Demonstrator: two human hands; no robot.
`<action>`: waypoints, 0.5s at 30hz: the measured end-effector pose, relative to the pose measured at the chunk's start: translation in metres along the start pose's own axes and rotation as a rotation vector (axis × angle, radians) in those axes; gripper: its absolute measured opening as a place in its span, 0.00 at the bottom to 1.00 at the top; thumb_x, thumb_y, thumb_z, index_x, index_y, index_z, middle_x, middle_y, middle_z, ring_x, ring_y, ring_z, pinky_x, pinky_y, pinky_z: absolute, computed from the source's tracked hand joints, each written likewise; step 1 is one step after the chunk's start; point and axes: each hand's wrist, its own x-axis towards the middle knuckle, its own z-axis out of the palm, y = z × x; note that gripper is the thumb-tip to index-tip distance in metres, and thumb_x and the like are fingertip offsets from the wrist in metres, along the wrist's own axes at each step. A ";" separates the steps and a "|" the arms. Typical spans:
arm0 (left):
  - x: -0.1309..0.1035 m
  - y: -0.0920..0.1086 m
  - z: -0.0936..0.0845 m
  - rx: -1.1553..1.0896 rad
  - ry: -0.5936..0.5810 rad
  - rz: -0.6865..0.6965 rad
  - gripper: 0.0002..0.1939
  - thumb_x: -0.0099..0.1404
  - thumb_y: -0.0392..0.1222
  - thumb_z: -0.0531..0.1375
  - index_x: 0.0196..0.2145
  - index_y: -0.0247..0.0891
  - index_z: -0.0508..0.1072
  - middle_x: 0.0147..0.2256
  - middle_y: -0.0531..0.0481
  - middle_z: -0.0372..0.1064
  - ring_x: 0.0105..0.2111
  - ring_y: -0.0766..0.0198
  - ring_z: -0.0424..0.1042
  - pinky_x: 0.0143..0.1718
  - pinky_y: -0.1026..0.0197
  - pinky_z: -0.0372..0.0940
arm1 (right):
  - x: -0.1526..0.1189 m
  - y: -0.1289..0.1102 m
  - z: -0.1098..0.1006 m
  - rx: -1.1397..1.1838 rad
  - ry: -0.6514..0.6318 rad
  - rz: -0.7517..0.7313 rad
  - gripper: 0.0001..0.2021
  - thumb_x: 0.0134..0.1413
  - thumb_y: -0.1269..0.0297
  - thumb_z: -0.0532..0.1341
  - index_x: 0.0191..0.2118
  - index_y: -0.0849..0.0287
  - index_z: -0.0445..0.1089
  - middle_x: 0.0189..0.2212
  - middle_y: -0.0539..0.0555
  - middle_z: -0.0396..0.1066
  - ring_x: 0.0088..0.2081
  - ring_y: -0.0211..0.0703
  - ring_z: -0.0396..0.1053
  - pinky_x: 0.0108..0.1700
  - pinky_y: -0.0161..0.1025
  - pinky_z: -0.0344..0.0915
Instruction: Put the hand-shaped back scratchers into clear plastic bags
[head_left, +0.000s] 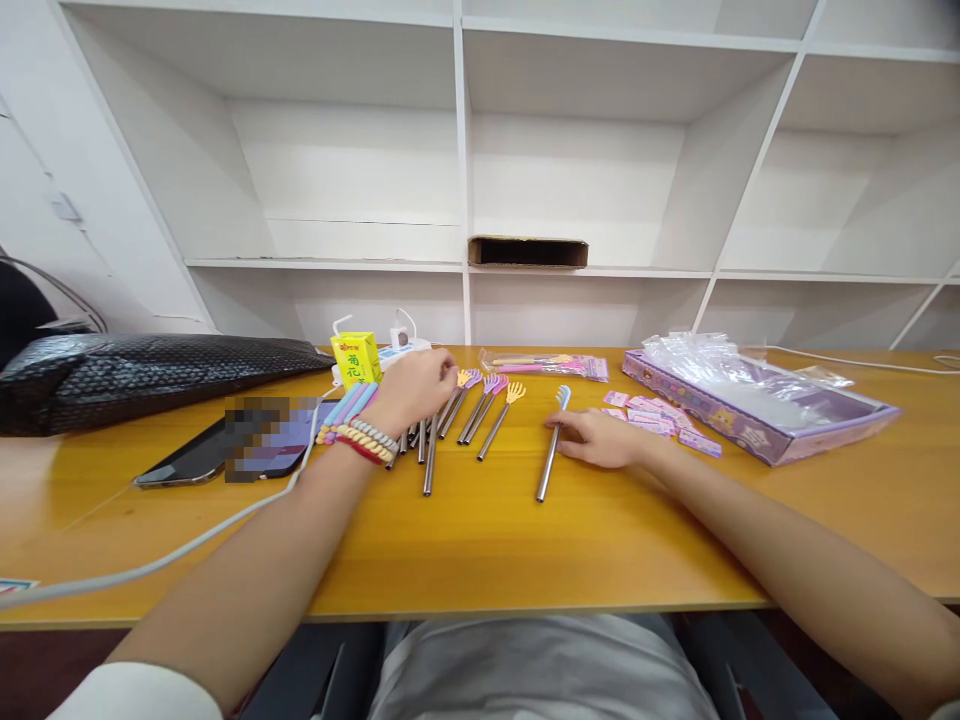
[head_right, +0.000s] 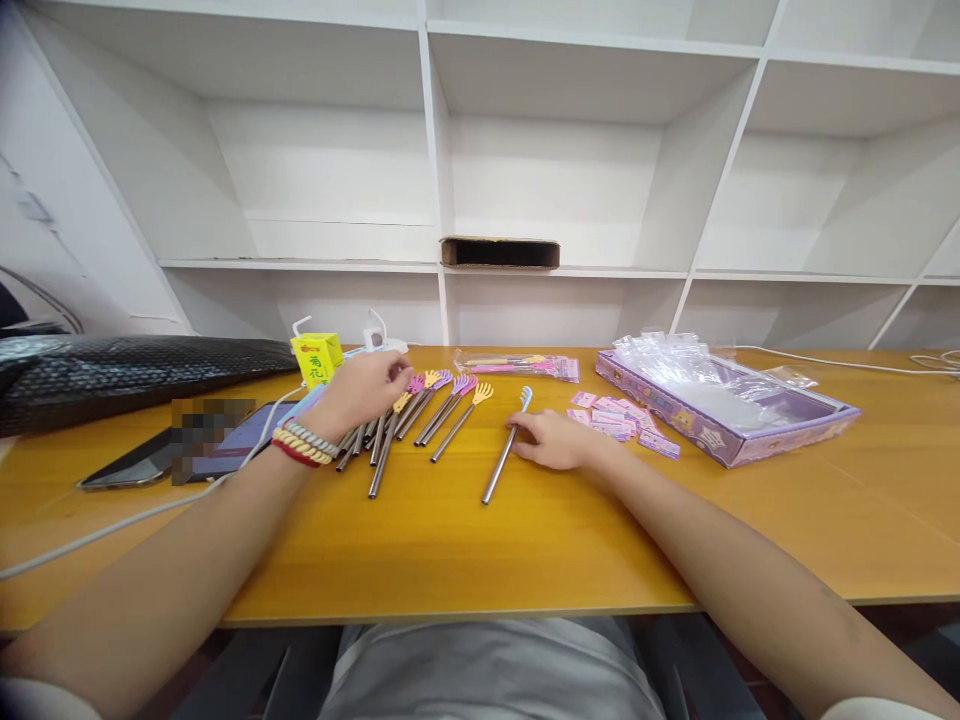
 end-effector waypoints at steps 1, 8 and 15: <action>-0.001 -0.009 0.001 0.026 -0.007 -0.055 0.18 0.63 0.46 0.46 0.37 0.37 0.72 0.37 0.44 0.71 0.39 0.56 0.68 0.40 0.58 0.61 | 0.000 0.000 0.000 0.000 -0.002 0.003 0.20 0.55 0.58 0.53 0.53 0.55 0.62 0.43 0.56 0.71 0.43 0.46 0.68 0.44 0.39 0.61; -0.003 -0.065 -0.008 0.165 -0.126 -0.486 0.17 0.59 0.46 0.51 0.38 0.34 0.72 0.38 0.38 0.70 0.40 0.48 0.69 0.39 0.52 0.63 | 0.001 0.002 0.001 -0.011 -0.019 0.004 0.20 0.55 0.58 0.52 0.54 0.55 0.61 0.44 0.55 0.70 0.44 0.46 0.68 0.45 0.39 0.61; -0.005 -0.105 -0.007 0.138 -0.218 -0.694 0.20 0.56 0.51 0.56 0.40 0.31 0.68 0.42 0.34 0.68 0.41 0.49 0.68 0.37 0.55 0.64 | 0.001 0.004 0.002 -0.017 -0.022 -0.007 0.20 0.55 0.57 0.52 0.54 0.55 0.60 0.45 0.56 0.69 0.45 0.47 0.68 0.46 0.40 0.61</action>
